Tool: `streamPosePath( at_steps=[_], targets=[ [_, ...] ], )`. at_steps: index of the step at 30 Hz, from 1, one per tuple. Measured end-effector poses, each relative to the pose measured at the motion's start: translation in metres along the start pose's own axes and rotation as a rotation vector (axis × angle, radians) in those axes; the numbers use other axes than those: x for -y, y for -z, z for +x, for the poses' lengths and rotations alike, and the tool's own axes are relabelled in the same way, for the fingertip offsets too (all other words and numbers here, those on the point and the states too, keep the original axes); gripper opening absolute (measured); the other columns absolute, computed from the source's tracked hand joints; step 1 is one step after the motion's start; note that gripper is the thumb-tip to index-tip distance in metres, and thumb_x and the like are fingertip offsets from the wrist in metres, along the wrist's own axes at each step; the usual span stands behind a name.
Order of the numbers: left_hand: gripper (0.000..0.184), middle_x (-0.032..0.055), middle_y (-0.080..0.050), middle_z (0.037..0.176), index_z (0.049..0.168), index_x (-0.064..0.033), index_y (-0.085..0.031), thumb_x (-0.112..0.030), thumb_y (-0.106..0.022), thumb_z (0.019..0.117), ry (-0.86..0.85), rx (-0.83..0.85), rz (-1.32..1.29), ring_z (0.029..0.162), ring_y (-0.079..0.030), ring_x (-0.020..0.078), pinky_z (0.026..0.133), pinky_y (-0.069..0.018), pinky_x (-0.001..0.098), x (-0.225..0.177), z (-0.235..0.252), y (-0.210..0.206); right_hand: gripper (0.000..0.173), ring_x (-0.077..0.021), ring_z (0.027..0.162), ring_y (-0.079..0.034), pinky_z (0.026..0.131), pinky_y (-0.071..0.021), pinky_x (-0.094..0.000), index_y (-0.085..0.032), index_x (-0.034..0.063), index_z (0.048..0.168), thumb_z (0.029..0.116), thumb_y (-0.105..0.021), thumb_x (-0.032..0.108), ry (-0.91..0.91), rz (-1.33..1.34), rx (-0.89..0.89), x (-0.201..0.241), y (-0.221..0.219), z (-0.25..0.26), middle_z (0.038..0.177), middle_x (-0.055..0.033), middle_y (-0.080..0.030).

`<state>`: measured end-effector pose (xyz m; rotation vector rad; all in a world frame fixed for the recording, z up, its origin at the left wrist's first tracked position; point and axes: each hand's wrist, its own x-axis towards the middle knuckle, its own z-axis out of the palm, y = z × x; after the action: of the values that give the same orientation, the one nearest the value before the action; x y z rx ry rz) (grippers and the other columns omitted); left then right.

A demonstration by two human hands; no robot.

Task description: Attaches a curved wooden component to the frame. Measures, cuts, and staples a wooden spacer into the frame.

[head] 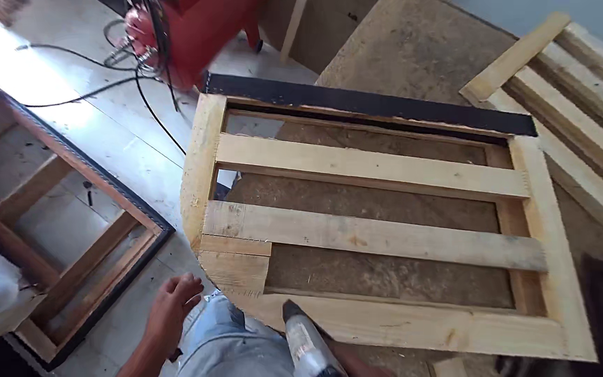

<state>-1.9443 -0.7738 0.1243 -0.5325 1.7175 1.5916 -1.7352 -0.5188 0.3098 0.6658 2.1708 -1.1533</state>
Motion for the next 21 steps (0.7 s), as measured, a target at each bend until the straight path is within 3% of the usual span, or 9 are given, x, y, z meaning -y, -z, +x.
streamPosePath(
  at_steps=[4, 8, 10, 14, 17, 21],
  targets=[
    [0.036, 0.0196, -0.071, 0.109, 0.128, 0.0044, -0.051, -0.025, -0.041, 0.1092, 0.092, 0.278, -0.267, 0.099, -0.072, 0.028, 0.091, -0.0598, 0.0479, -0.009, 0.039, -0.019, 0.063, -0.0324, 0.086, -0.075, 0.075, -0.0584, -0.0615, -0.061, 0.0175, 0.139, 0.0855, -0.077, 0.045, -0.16, -0.045, -0.008, 0.035, 0.003, 0.059, 0.093, -0.0116, -0.077],
    [0.058, 0.0201, -0.069, 0.12, 0.134, -0.0011, -0.05, -0.042, -0.066, 0.0967, 0.176, 0.497, -0.583, 0.111, -0.069, 0.031, 0.098, -0.0562, 0.0543, -0.006, 0.053, -0.032, 0.064, -0.028, 0.085, -0.074, 0.072, -0.0592, -0.0579, -0.059, 0.0245, 0.139, 0.0823, -0.077, 0.047, -0.206, -0.105, 0.068, 0.05, 0.002, 0.109, 0.093, -0.0074, -0.076],
    [0.064, 0.0193, -0.07, 0.119, 0.133, -0.0033, -0.053, -0.047, -0.073, 0.0909, 0.221, 0.542, -0.661, 0.111, -0.069, 0.0311, 0.099, -0.0557, 0.0551, -0.004, 0.058, -0.038, 0.062, -0.0271, 0.085, -0.074, 0.071, -0.0594, -0.0566, -0.059, 0.0252, 0.139, 0.0836, -0.075, 0.049, -0.216, -0.132, 0.103, 0.055, -0.002, 0.126, 0.093, -0.0064, -0.075],
    [0.058, 0.0181, -0.07, 0.124, 0.132, -0.0079, -0.06, -0.052, -0.066, 0.0951, 0.202, 0.656, -0.761, 0.116, -0.068, 0.0302, 0.103, -0.0534, 0.0544, -0.001, 0.065, -0.039, 0.063, -0.0274, 0.081, -0.075, 0.069, -0.0592, -0.0569, -0.059, 0.0246, 0.139, 0.0827, -0.076, 0.047, -0.227, -0.151, 0.141, 0.058, -0.002, 0.137, 0.088, -0.0063, -0.075],
    [0.056, 0.0169, -0.071, 0.123, 0.13, -0.0103, -0.063, -0.055, -0.064, 0.0954, 0.181, 0.639, -0.754, 0.115, -0.069, 0.0295, 0.102, -0.0541, 0.0539, 0.001, 0.065, -0.038, 0.066, -0.0284, 0.083, -0.075, 0.07, -0.0589, -0.0575, -0.058, 0.0257, 0.14, 0.0812, -0.078, 0.048, -0.257, -0.158, 0.203, 0.059, 0.004, 0.14, 0.089, -0.0065, -0.075],
    [0.057, 0.0146, -0.072, 0.122, 0.129, -0.0139, -0.066, -0.06, -0.061, 0.0951, 0.167, 0.627, -0.708, 0.114, -0.069, 0.0276, 0.101, -0.0554, 0.0525, 0.003, 0.065, -0.036, 0.058, -0.0271, 0.082, -0.074, 0.068, -0.0587, -0.0566, -0.061, 0.0249, 0.13, 0.0794, -0.078, 0.048, -0.328, -0.153, 0.257, 0.063, 0.011, 0.145, 0.088, -0.0049, -0.074]
  ],
)
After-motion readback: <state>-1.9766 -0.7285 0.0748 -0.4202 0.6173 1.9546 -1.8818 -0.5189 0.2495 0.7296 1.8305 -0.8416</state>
